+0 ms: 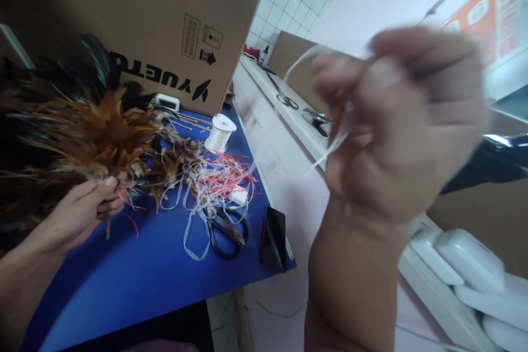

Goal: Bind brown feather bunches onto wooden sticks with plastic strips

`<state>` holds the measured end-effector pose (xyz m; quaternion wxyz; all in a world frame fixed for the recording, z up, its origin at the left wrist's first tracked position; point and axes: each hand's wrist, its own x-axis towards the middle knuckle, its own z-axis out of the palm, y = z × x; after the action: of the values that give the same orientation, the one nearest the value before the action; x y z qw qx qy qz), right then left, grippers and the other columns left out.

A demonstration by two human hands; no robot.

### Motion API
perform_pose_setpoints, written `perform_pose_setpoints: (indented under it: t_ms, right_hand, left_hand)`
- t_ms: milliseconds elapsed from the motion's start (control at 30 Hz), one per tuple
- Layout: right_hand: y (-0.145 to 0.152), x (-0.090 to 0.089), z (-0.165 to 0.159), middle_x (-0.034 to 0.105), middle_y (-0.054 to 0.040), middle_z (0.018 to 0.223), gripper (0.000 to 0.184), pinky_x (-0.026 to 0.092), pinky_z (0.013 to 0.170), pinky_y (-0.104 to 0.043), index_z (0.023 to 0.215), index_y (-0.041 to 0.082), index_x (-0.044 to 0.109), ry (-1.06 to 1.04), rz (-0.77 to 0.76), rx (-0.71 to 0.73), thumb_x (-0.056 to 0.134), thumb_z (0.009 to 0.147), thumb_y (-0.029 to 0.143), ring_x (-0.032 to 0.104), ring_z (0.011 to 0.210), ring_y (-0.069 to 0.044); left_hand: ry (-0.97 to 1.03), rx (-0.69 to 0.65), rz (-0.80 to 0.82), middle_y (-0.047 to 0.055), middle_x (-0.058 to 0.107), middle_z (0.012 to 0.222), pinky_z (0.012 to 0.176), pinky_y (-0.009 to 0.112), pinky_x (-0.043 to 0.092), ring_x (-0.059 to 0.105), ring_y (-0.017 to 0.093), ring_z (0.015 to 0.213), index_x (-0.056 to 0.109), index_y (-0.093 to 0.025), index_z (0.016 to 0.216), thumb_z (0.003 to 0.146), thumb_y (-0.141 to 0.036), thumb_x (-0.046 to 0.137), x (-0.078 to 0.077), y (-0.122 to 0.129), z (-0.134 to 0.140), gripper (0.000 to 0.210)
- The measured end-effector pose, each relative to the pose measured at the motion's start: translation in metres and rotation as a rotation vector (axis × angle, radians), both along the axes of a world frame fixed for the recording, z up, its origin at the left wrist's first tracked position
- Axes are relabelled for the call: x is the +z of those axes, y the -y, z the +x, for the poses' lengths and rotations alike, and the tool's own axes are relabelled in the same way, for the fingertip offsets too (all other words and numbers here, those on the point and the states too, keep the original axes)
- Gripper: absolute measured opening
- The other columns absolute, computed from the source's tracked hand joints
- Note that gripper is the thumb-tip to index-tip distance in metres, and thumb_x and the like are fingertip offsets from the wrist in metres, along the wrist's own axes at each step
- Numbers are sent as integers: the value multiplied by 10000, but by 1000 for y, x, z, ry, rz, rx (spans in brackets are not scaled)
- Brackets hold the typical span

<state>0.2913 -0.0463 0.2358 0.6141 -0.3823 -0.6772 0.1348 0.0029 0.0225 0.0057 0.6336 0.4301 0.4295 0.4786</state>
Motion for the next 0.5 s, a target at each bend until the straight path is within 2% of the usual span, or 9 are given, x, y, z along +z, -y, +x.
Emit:
perform_pose_setpoints:
  t_ms: [33,67,133,200,233,267,400,500]
  right_hand:
    - [2,-8,-5,685,97,808,191,526,820,-317,903,327,684,13,78,-42,568,864,181,668,821,-133]
    - [5,-18,-7,687,66,788,222,541,793,-320,908,297,689,109,3,-23,586,838,113,667,771,-138]
    - [5,-43,-8,707,31,816,206,547,706,-278,950,269,678,438,-303,220,583,851,116,671,750,-133]
    - [-2,-71,-6,718,-3,872,183,522,692,-238,1006,219,667,814,-600,457,543,887,157,664,764,-121]
    - [-10,-86,-4,716,-14,872,194,508,692,-233,1009,197,666,943,-671,476,511,900,158,656,756,-120]
    - [-21,-102,-3,715,-19,865,206,497,700,-240,983,187,671,1029,-686,408,485,904,147,650,754,-125]
    - [-80,-158,0,694,-67,1004,267,443,869,-297,975,175,676,1069,-488,-5,447,877,79,616,953,-180]
    - [-123,-187,-1,653,-82,1020,364,434,823,-288,1040,200,680,1203,-467,-125,435,838,21,591,951,-192]
  left_hand:
    - [6,5,-4,-58,378,517,400,162,225,297,43,441,520,-144,626,705,-544,664,0,0,0,433]
    - [10,9,-8,-59,376,517,399,162,226,297,43,441,522,-143,624,694,-550,672,0,0,0,440]
    - [15,12,-15,-62,364,507,398,162,232,295,43,439,517,-143,608,688,-557,674,0,-1,0,450]
    - [17,13,-21,-63,357,500,399,165,237,298,46,437,503,-147,591,697,-552,669,0,-1,0,450]
    - [18,16,-23,-59,366,504,399,167,240,302,47,437,499,-148,589,702,-546,667,0,-1,0,447]
    - [18,19,-26,-54,378,512,401,170,245,307,48,439,497,-148,588,705,-538,667,0,0,0,442]
    - [9,6,-23,-47,385,533,408,171,242,307,49,449,498,-143,583,743,-509,646,1,0,0,426]
    - [6,-6,-6,-51,371,522,406,170,231,289,51,450,500,-144,591,770,-504,621,1,0,-1,420]
